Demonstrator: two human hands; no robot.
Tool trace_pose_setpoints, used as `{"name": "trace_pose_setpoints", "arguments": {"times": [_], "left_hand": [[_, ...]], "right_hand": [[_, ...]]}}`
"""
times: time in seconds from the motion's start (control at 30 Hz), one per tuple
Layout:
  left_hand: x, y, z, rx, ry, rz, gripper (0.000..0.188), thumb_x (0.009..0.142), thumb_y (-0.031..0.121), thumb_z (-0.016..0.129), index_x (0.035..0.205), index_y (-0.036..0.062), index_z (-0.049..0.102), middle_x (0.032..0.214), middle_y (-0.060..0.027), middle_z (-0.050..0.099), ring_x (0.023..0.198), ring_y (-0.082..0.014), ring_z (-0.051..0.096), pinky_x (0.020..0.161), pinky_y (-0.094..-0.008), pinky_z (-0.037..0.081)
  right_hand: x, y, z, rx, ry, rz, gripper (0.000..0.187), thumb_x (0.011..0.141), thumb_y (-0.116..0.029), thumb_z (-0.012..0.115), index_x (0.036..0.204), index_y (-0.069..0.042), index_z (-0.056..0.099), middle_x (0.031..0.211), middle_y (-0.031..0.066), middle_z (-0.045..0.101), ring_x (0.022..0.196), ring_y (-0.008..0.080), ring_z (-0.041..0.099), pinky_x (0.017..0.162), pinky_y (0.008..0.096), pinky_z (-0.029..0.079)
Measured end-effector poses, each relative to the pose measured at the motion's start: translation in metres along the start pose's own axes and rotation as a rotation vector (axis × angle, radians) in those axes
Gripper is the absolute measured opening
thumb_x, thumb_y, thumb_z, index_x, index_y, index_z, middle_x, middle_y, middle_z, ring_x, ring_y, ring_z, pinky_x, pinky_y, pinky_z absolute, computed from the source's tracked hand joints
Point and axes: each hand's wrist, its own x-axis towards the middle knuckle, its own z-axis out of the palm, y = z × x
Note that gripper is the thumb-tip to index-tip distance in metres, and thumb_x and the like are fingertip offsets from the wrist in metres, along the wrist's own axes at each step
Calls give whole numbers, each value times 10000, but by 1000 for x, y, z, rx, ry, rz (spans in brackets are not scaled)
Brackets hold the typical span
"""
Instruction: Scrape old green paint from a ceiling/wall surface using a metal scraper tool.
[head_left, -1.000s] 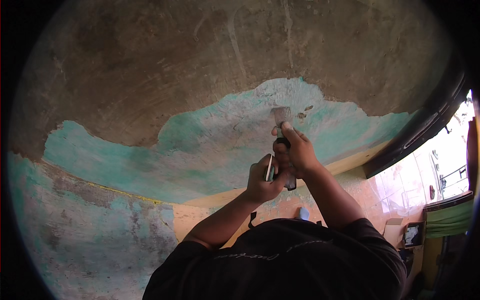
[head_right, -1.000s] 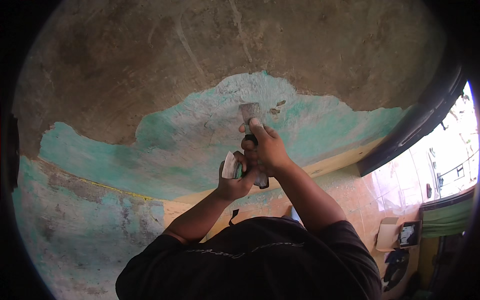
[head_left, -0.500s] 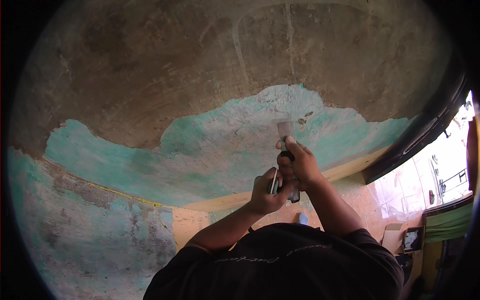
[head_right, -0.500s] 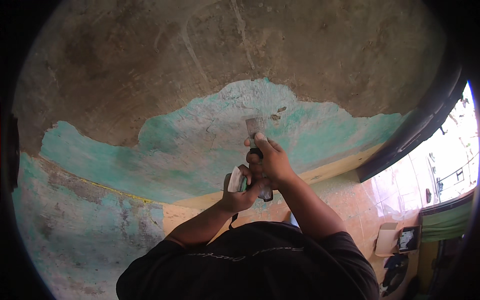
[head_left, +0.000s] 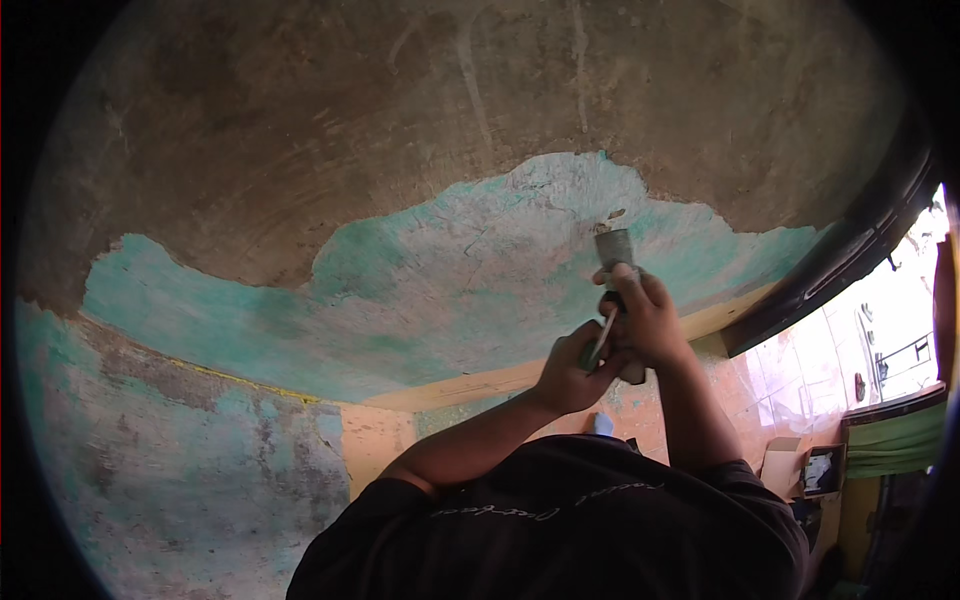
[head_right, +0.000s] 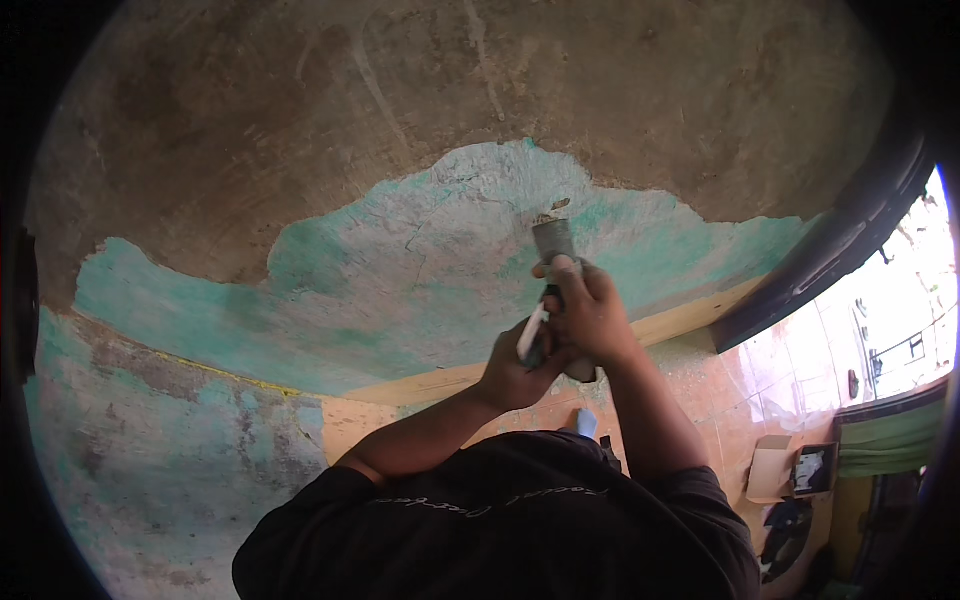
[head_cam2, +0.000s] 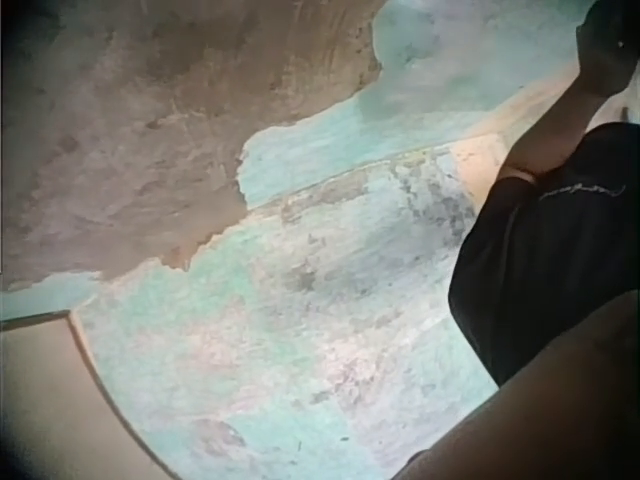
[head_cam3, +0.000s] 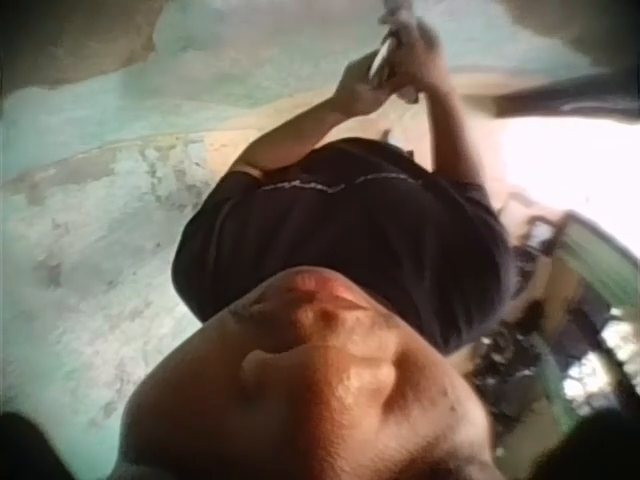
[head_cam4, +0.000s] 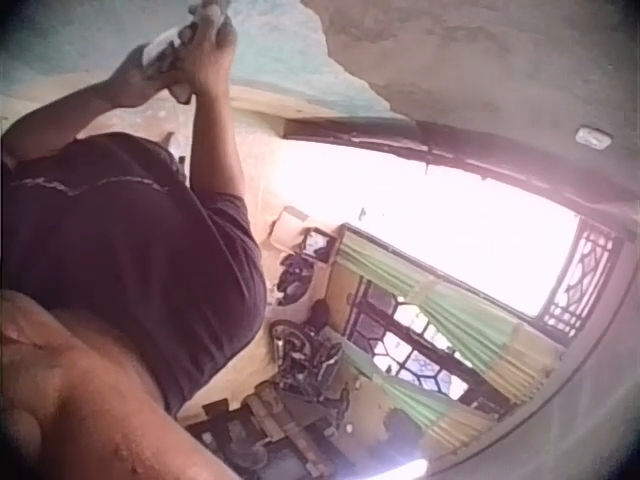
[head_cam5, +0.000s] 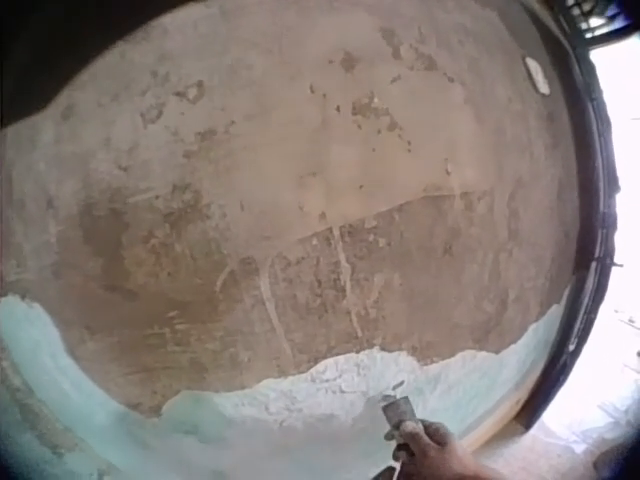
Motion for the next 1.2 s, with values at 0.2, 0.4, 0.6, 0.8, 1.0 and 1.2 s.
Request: {"name": "trace_pose_setpoints", "arguments": {"times": [0.2,0.4,0.6,0.8,1.0,1.2], "left_hand": [[16,-12,34,-220,-22,-9,236,751,137,677,781,37,465,637,-106,556,575,-273,589,521,-332,441],[21,-36,44,-169,160,-14,224,742,96,661,703,43,447,584,-85,507,513,-217,544,486,-293,405],[20,-30,43,-162,100,-119,246,728,73,665,662,64,429,564,-63,501,491,-149,504,461,-274,382],[38,-27,36,-22,101,-143,244,715,61,677,649,54,441,568,-77,516,467,-190,522,444,-278,385],[30,-21,30,-186,78,-23,206,703,65,692,667,52,490,587,-88,535,504,-225,555,467,-296,420],[38,-24,20,-205,4,134,200,690,63,707,701,64,507,621,-107,561,541,-258,579,476,-303,430]], "right_hand": [[-4,-28,-15,-304,32,-49,314,935,-318,412,972,-26,524,611,-26,437,459,42,367,395,199,313],[22,-27,-5,-617,42,-318,291,906,-240,427,876,17,561,605,14,471,529,65,419,480,230,360],[19,-34,-10,-584,-41,-190,252,873,-194,437,860,30,552,596,36,479,540,82,445,498,242,379],[39,-41,-12,-581,-116,-172,274,904,-213,426,870,32,543,611,16,482,544,63,436,494,222,371],[28,-31,-13,-519,-53,-126,301,910,-250,438,856,26,548,610,6,482,552,60,444,487,216,368],[22,-33,-4,-513,6,-183,281,918,-221,439,857,27,557,641,22,498,571,61,462,488,209,381]]}}
